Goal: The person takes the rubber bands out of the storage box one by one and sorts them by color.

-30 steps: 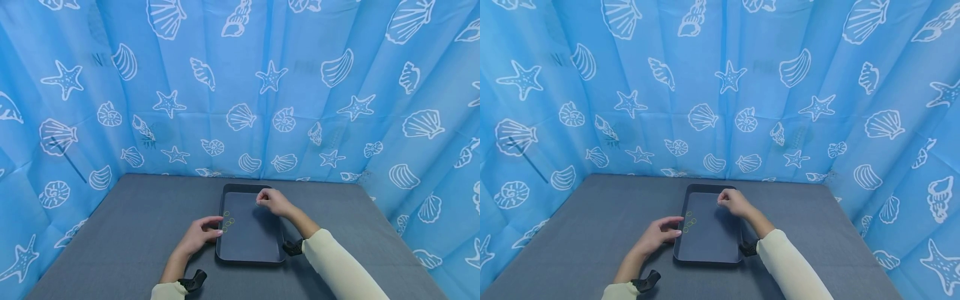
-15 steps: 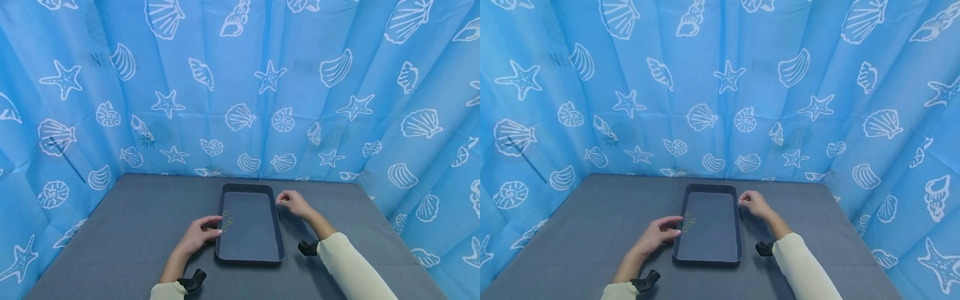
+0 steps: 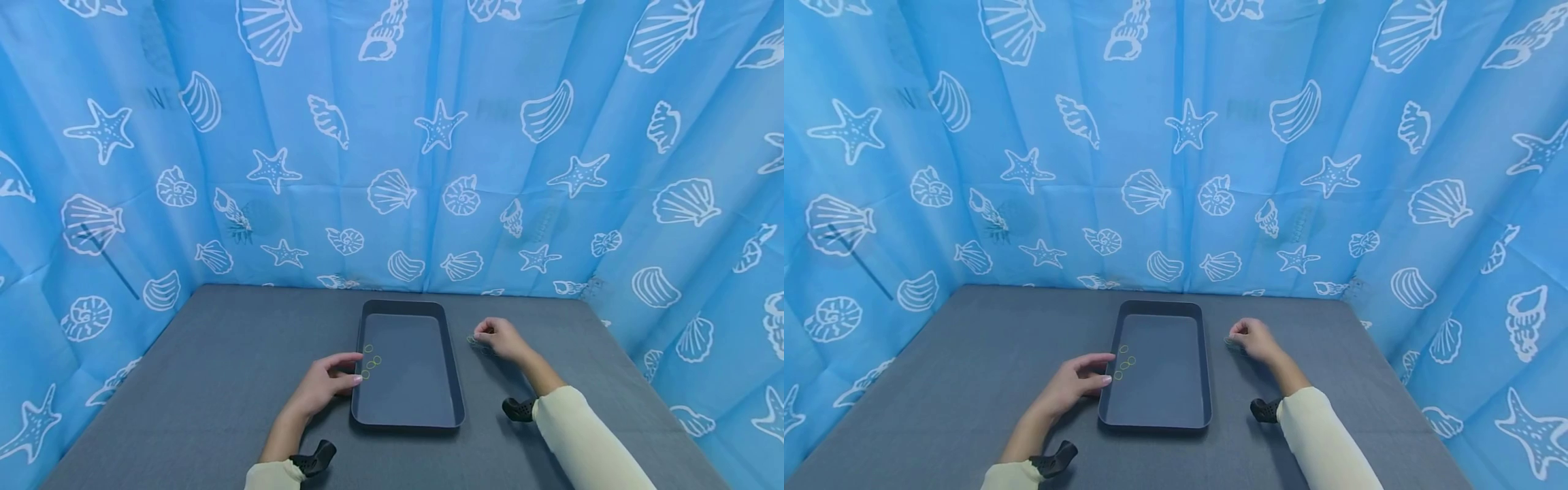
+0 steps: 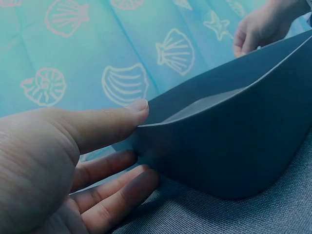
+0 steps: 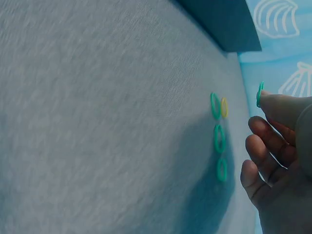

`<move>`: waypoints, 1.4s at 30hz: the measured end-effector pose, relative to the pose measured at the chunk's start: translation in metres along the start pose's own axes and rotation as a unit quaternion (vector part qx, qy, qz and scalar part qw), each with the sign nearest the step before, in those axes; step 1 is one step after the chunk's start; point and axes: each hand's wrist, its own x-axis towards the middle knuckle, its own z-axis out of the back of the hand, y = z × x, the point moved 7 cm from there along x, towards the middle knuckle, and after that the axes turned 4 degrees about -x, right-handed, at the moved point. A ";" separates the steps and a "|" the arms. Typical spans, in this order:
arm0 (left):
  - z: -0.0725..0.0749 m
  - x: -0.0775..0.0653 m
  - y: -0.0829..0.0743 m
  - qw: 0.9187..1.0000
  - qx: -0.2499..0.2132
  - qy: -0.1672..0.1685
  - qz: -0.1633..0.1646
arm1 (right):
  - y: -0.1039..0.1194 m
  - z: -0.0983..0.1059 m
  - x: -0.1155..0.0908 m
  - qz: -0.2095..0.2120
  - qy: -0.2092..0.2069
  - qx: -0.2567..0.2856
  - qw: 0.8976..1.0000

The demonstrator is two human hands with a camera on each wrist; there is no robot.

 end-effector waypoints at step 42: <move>0.002 -0.002 -0.003 1.000 0.020 -0.013 -0.017 | -0.057 0.017 -0.028 -0.161 -0.016 -0.055 0.985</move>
